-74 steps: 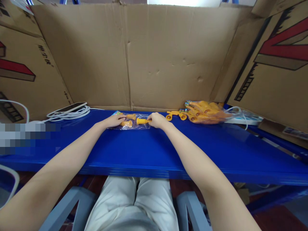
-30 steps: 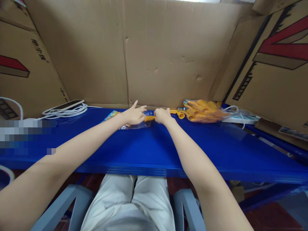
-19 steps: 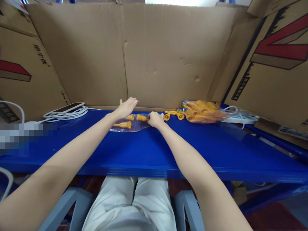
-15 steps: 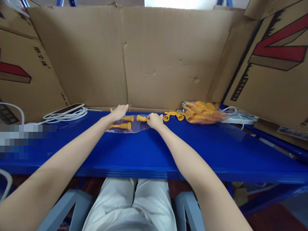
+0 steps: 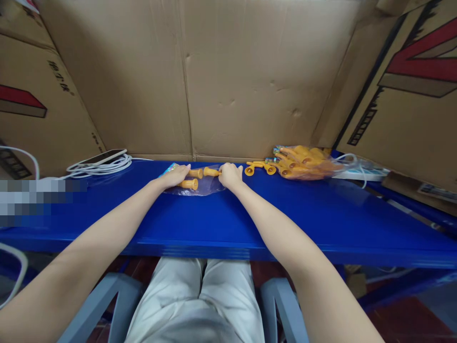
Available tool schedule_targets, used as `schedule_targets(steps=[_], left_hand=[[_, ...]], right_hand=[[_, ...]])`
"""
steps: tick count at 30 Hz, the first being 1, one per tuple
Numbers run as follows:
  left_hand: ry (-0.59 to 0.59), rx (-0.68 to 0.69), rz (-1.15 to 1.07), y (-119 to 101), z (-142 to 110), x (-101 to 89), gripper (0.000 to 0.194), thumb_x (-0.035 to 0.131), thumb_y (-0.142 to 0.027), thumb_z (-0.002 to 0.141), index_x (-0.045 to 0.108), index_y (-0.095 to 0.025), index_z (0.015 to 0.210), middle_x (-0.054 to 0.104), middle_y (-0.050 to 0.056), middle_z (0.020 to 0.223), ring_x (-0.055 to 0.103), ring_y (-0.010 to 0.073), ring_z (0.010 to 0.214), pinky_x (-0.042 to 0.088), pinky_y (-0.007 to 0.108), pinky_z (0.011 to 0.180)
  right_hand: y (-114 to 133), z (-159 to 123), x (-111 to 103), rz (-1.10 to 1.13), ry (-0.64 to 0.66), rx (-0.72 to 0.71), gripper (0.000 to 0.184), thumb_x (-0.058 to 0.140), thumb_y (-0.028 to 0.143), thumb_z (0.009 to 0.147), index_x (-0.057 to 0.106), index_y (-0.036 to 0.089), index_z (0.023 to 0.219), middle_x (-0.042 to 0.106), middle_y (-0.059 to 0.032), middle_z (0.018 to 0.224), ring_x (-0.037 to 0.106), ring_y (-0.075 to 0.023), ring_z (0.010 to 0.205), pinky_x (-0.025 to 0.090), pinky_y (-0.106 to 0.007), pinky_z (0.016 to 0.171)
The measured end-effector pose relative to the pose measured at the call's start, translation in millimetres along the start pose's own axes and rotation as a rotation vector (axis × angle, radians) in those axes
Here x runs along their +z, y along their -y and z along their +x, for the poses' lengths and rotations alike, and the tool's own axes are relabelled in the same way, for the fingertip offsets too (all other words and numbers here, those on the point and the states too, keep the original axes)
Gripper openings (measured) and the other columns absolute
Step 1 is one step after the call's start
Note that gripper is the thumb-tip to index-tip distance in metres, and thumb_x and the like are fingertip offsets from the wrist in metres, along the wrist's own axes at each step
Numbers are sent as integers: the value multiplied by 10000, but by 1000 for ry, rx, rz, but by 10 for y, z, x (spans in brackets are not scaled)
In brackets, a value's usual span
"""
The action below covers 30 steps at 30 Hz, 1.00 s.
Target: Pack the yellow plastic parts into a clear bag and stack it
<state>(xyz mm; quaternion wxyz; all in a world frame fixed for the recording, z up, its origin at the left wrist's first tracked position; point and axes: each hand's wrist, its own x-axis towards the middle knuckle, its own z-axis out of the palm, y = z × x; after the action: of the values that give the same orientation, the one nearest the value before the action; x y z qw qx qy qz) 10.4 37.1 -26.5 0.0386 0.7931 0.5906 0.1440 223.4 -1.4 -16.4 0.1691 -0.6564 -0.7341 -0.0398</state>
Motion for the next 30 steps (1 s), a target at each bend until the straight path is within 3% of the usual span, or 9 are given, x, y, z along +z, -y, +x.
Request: schedule_targets(steps=[3, 17, 30], left_hand=[[-18, 15, -43, -12, -18, 1, 729, 68, -422, 942, 615, -23, 1212, 570, 194, 1351, 506, 260, 1291, 357, 319, 1075], [-19, -21, -187, -60, -123, -70, 630, 145, -435, 957, 629, -128, 1218, 552, 111, 1395, 481, 245, 1319, 337, 348, 1100], [-39, -46, -194, -91, -109, -86, 608, 164, -405, 958, 672, -109, 1112, 599, 145, 1333, 543, 259, 1245, 368, 348, 1059]], right_hand=[[25, -39, -27, -2, 4, 7, 343, 498, 102, 819, 722, 218, 1052, 693, -77, 1144, 571, -249, 1132, 382, -398, 899], [76, -85, -37, 26, 38, 25, 331, 520, 93, 817, 713, 209, 1060, 692, -82, 1167, 599, -255, 1134, 424, -413, 950], [80, -105, -46, 43, 34, 32, 305, 528, 120, 834, 716, 217, 1053, 687, -78, 1163, 603, -262, 1124, 452, -420, 928]])
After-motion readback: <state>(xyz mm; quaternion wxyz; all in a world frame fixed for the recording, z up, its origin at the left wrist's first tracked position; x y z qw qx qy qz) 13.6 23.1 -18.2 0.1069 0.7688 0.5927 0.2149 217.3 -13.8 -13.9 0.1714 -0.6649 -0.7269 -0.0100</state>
